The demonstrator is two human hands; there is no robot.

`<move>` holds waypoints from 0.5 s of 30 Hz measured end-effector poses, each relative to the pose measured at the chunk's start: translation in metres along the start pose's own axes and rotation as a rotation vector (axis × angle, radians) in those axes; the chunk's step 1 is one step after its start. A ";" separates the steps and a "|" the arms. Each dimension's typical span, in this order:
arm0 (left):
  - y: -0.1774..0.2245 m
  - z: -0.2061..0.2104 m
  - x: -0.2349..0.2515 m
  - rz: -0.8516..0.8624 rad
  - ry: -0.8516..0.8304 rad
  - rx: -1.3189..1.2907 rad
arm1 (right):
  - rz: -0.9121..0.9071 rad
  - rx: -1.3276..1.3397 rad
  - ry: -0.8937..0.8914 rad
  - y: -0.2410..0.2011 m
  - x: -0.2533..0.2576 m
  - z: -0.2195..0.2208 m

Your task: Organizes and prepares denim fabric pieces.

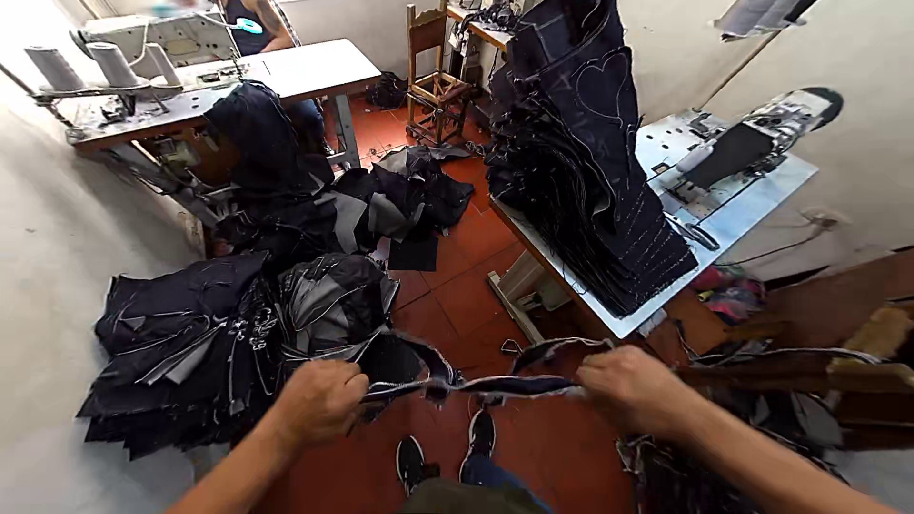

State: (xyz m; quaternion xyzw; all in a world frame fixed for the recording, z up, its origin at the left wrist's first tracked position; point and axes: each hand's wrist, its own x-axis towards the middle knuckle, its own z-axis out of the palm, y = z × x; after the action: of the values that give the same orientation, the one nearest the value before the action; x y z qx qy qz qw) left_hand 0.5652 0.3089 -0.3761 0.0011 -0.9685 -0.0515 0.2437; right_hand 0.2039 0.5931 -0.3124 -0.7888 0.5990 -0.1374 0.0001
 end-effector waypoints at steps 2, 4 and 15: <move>0.010 -0.004 -0.006 -0.002 -0.042 0.014 | -0.003 -0.047 0.072 -0.036 0.005 0.000; -0.006 -0.013 -0.032 -0.148 -0.278 -0.029 | 0.048 -0.044 0.054 -0.039 -0.009 -0.003; -0.120 -0.100 -0.124 -0.840 -0.507 -0.118 | 0.887 -0.006 0.011 0.048 -0.146 -0.029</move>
State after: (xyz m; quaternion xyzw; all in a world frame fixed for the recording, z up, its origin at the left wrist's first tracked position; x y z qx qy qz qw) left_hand 0.7188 0.1832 -0.3585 0.3650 -0.9086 -0.1985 -0.0419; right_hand 0.1165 0.7220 -0.3244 -0.4547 0.8799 -0.1266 0.0537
